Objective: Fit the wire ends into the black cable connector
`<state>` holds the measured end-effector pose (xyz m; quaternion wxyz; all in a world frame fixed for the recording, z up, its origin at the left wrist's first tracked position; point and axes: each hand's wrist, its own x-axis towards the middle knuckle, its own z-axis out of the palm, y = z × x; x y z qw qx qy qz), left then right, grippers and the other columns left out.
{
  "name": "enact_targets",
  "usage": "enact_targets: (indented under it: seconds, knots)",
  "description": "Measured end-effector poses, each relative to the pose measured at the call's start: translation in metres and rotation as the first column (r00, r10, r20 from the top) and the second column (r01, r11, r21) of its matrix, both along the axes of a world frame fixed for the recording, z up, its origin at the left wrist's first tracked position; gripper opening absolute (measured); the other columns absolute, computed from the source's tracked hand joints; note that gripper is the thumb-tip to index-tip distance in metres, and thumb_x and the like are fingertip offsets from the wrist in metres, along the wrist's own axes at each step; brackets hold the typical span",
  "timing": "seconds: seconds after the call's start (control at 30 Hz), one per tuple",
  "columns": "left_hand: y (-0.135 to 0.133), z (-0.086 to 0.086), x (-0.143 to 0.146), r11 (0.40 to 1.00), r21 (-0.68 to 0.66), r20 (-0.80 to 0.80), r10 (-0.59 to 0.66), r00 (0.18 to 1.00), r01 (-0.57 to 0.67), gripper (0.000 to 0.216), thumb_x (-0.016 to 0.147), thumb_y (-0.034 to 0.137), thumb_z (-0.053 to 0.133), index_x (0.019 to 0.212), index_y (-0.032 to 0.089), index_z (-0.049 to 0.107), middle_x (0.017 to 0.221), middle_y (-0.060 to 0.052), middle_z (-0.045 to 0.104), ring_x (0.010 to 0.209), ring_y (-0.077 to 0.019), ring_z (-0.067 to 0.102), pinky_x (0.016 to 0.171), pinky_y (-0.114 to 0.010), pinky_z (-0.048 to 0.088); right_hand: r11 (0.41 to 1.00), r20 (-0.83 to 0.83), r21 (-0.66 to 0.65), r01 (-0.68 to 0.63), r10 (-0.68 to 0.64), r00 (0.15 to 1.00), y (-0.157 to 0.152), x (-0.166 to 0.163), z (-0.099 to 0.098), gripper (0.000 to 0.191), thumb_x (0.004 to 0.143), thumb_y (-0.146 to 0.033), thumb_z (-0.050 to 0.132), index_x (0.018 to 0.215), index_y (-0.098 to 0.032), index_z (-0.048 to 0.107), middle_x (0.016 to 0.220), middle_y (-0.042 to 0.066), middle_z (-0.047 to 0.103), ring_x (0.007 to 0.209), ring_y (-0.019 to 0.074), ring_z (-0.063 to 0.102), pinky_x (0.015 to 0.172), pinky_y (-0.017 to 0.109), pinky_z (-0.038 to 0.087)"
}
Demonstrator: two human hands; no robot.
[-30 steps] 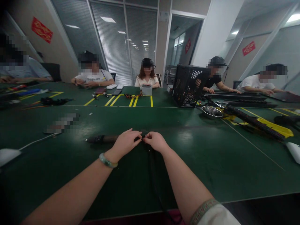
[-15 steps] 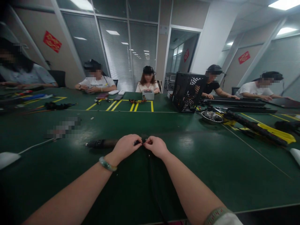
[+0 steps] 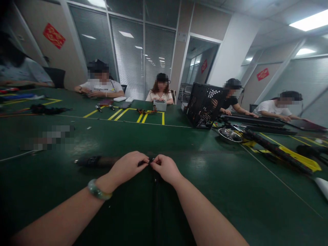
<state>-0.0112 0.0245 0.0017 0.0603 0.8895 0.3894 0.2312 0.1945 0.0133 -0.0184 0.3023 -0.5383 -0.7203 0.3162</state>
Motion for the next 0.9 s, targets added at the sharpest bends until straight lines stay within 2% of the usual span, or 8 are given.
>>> enact_targets:
  seconds: [0.13,0.4,0.7,0.9]
  knots:
    - [0.0018,-0.0023,0.0001,0.999,0.010,-0.001,-0.033,0.999,0.033,0.015,0.089,0.026,0.053,0.097,0.023,0.066,0.096,-0.002,0.066,0.092,-0.0192,0.058,0.086,-0.035,0.044,1.000,-0.014,-0.002,-0.004,0.004,1.000,-0.0010,0.0006,0.0027,0.015,0.086,-0.032,0.061,0.084,-0.018,0.062,0.076,-0.001,0.066,0.067,0.0125,0.058,0.056,0.020,0.038]
    - [-0.0027,0.0023,-0.0012,0.999,0.039,-0.015,-0.035,0.999,0.035,0.014,0.086,0.023,0.055,0.095,0.024,0.065,0.097,-0.001,0.066,0.092,-0.0188,0.058,0.084,-0.034,0.045,1.000,-0.026,0.002,-0.021,0.021,0.999,-0.0041,0.0018,0.0060,0.015,0.084,-0.031,0.063,0.083,-0.017,0.063,0.075,-0.001,0.065,0.065,0.0117,0.056,0.055,0.019,0.038]
    - [-0.0020,0.0020,-0.0004,1.000,0.028,-0.027,-0.014,1.000,0.014,0.010,0.087,0.027,0.056,0.092,0.024,0.064,0.095,0.000,0.065,0.090,-0.0189,0.057,0.081,-0.034,0.043,0.999,-0.036,-0.010,-0.044,0.044,0.998,-0.0038,0.0008,0.0048,0.016,0.085,-0.033,0.062,0.085,-0.017,0.065,0.078,0.000,0.066,0.070,0.0127,0.058,0.059,0.020,0.039]
    - [-0.0043,0.0041,0.0011,0.999,0.038,-0.024,0.004,1.000,-0.003,0.009,0.086,0.026,0.056,0.091,0.023,0.064,0.092,0.000,0.065,0.087,-0.0191,0.057,0.079,-0.034,0.043,0.999,0.025,0.002,-0.046,0.046,0.999,-0.0091,-0.0006,0.0097,0.013,0.085,-0.032,0.063,0.089,-0.020,0.066,0.078,-0.002,0.066,0.067,0.0120,0.057,0.057,0.020,0.038]
